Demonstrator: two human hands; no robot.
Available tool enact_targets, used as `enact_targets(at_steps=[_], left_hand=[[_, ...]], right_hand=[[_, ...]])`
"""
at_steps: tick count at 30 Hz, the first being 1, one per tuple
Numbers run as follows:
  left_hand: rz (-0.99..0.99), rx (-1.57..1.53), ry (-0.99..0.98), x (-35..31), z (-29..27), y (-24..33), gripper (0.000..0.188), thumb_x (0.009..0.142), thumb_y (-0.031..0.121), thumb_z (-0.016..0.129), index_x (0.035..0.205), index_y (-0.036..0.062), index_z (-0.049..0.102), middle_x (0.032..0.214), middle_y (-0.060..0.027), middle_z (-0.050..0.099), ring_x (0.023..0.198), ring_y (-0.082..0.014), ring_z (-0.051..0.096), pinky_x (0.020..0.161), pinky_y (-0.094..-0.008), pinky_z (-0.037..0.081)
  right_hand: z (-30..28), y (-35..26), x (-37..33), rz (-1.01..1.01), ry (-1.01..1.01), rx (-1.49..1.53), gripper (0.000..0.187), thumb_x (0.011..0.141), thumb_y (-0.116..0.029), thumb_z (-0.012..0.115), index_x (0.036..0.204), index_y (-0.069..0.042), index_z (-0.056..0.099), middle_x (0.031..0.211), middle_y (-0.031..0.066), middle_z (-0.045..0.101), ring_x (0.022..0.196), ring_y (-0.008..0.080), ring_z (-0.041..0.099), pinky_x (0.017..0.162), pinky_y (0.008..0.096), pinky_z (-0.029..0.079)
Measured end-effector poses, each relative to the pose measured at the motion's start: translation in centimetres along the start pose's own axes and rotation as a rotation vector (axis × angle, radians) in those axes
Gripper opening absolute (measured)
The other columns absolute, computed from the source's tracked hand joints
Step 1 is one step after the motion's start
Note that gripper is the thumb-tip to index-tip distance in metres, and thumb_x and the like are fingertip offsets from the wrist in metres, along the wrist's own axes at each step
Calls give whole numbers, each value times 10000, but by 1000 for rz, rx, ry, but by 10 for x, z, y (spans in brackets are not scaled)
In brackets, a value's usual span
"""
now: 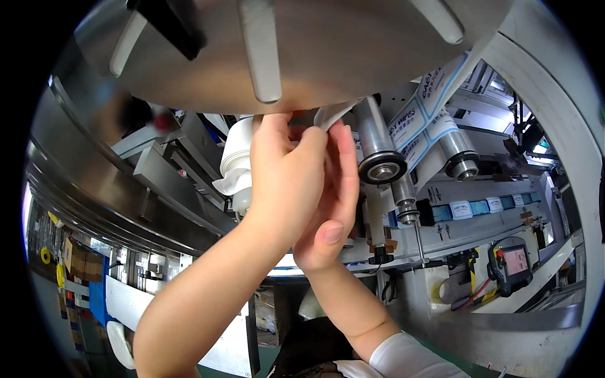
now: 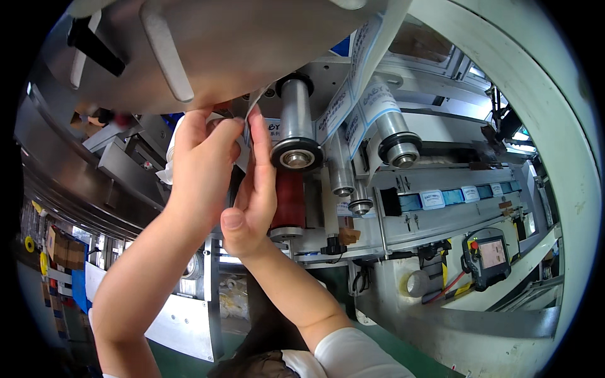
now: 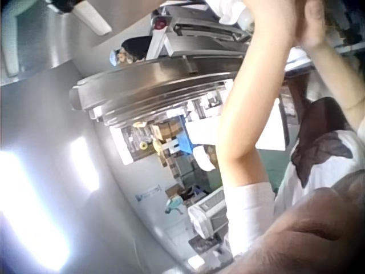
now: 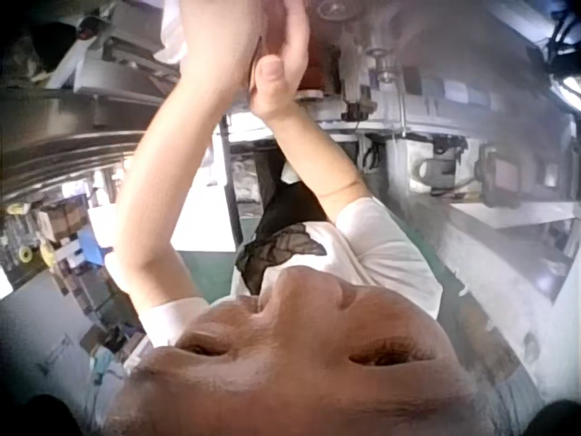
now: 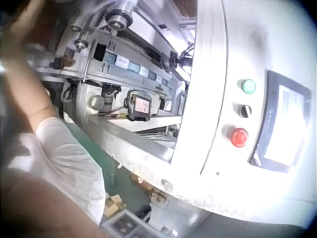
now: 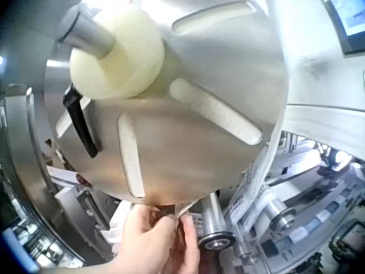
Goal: The person loads a roll of film onto a packaging machine, threads the film through rollers, and clears finished packages of wet wipes from the conveyor belt while checking the seals.
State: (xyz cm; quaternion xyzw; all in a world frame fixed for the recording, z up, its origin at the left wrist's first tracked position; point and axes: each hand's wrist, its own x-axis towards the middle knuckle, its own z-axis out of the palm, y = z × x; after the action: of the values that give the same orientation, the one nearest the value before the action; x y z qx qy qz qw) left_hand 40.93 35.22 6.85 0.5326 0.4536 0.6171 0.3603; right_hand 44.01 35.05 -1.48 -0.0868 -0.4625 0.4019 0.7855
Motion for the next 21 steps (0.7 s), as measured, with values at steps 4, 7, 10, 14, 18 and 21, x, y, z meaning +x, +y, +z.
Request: enact_targets(at_steps=[4,7,10,14,18,21], left_hand=[[310,221,-86,5,4,-15,468,810,73,451,1272,-3,462,1155,-73,502,989,-124,443,918,-244,324],[249,85,-60,8,13,-21,348,818,94,464,1146,-7,524,897,-78,529,782,-159,489,685,-269,423],[189,85,-65,12,19,-11,282,845,114,516,1081,-37,551,851,-56,568,721,-135,490,668,-268,420],[163,166,64,24,25,-21,235,920,161,531,1020,-40,601,847,-94,618,709,-152,528,645,-291,440],[401,493,159,27,25,-26,249,947,203,522,949,-13,646,690,-134,597,665,-184,572,657,-299,451],[221,505,163,20,34,-18,255,943,215,535,969,-15,640,702,-120,609,663,-199,584,658,-320,463]], right_hand=[[-8,3,-1,-96,-72,85,1089,793,-682,515,1421,102,94,1502,236,121,1400,300,147,1121,386,140],[-12,9,-6,-88,-98,36,1102,791,-691,503,1419,111,82,1500,248,118,1401,304,146,1118,378,146],[-17,9,-14,-11,-105,-32,1096,797,-711,464,1402,135,118,1483,268,157,1390,325,179,1108,388,176],[-20,1,-8,-7,-110,50,989,845,-639,465,1378,149,193,1459,293,202,1366,361,239,1093,397,213],[-39,0,-9,-76,-188,-187,891,880,-551,474,1371,148,221,1427,293,276,1339,367,293,1076,392,245],[-41,-9,-12,37,-128,-44,866,884,-537,474,1366,143,237,1404,289,313,1328,363,310,1080,386,240]])
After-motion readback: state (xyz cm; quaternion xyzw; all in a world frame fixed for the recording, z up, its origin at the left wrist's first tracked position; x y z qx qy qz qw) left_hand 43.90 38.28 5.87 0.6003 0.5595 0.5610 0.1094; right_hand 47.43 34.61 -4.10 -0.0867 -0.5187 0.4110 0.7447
